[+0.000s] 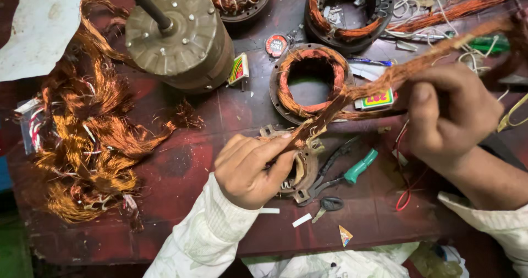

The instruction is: The person strips insulation from copper wires and inserts them into slots on a motor stator. They use pliers to cut and adjust the wires while working at a cluttered workbench.

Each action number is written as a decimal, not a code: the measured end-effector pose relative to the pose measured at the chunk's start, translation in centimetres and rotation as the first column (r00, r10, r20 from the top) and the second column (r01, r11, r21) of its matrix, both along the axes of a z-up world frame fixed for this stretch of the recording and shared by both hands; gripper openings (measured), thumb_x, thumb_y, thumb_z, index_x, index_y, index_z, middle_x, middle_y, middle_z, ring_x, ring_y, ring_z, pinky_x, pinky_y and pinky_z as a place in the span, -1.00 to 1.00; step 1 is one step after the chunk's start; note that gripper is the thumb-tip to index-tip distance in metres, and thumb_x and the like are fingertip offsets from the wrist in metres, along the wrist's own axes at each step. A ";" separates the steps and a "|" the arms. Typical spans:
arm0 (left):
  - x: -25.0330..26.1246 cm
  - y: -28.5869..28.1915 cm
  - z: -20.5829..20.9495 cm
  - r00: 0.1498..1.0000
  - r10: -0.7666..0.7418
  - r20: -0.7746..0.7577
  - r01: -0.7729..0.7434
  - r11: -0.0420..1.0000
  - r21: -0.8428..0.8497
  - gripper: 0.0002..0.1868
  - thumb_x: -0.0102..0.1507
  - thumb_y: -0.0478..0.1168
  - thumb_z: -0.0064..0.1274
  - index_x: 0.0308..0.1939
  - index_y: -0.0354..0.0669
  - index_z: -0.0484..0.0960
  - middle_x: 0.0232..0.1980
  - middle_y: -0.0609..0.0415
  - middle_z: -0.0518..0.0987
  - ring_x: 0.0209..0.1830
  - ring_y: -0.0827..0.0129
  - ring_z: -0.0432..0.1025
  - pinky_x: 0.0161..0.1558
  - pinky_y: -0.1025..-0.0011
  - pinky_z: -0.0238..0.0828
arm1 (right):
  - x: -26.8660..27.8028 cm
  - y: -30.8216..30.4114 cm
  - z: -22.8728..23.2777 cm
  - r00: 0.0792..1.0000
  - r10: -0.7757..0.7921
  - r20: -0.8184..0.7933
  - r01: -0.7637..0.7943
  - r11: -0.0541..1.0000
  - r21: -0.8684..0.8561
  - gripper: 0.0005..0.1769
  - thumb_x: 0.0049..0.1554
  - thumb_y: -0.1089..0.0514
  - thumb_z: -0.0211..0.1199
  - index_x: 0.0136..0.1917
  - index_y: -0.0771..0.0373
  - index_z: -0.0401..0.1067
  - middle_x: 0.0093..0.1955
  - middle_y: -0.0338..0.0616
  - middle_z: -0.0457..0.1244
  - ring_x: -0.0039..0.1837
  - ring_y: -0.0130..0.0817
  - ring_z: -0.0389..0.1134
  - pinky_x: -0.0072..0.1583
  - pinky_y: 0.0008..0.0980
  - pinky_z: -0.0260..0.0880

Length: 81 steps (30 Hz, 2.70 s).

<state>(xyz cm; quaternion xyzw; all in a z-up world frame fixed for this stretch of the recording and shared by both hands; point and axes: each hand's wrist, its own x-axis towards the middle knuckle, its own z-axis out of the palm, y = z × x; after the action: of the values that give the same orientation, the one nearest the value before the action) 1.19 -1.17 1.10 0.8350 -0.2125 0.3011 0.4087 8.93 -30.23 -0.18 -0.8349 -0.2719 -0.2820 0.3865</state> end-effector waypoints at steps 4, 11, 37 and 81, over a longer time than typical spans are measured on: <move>0.1 0.0 -0.1 1.000 -0.006 0.028 0.005 0.999 0.045 -0.70 0.17 -0.40 0.38 -0.06 -0.27 0.66 -0.24 0.05 0.67 -0.33 0.31 0.55 -0.27 0.37 0.36 | 0.0 0.1 -0.3 0.940 0.171 -0.296 -0.087 0.957 0.276 -0.69 0.45 0.10 0.04 0.12 0.45 0.38 -0.18 -0.11 0.35 -0.25 -0.49 0.37 -0.17 -0.53 0.37; -0.1 0.4 0.1 0.993 -0.085 0.083 0.069 0.982 0.175 -0.60 0.15 -0.33 0.47 0.02 -0.29 0.68 -0.32 0.15 0.57 -0.43 0.35 0.43 -0.31 0.36 0.26 | -0.3 0.2 -0.9 0.547 0.635 -0.546 -0.045 0.674 0.738 -0.52 0.41 -0.06 0.12 0.06 0.50 0.41 -0.14 0.12 0.34 -0.17 -0.28 0.40 -0.07 -0.34 0.46; -0.5 0.3 -1.2 0.982 0.048 0.182 -0.085 0.976 0.201 -0.51 0.25 -0.09 0.39 0.14 -0.13 0.51 -0.03 0.20 0.61 -0.09 0.31 0.47 0.15 0.22 0.26 | 0.8 -1.1 0.5 0.451 0.856 -0.254 -0.506 0.479 0.717 -0.83 0.34 0.17 0.08 0.04 0.30 0.43 0.00 0.11 0.38 0.05 -0.15 0.47 0.10 -0.18 0.52; 0.5 0.3 0.4 0.999 0.027 -0.019 -0.018 0.922 0.386 -0.61 0.21 -0.37 0.09 0.13 -0.20 0.68 0.06 0.10 0.66 -0.11 0.25 0.51 0.03 0.28 0.31 | -0.3 4.4 1.7 0.866 0.441 0.233 -0.213 0.749 -0.627 -0.40 -0.08 0.20 0.23 0.25 0.38 0.53 -0.11 -0.12 0.35 -0.16 -0.31 0.34 -0.04 -0.26 0.37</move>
<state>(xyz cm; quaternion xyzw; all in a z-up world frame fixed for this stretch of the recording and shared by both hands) 1.72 -0.84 1.47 0.9049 -0.2530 0.2482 0.2355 8.61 -25.79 1.50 -0.7821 -0.5567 -0.2623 0.0983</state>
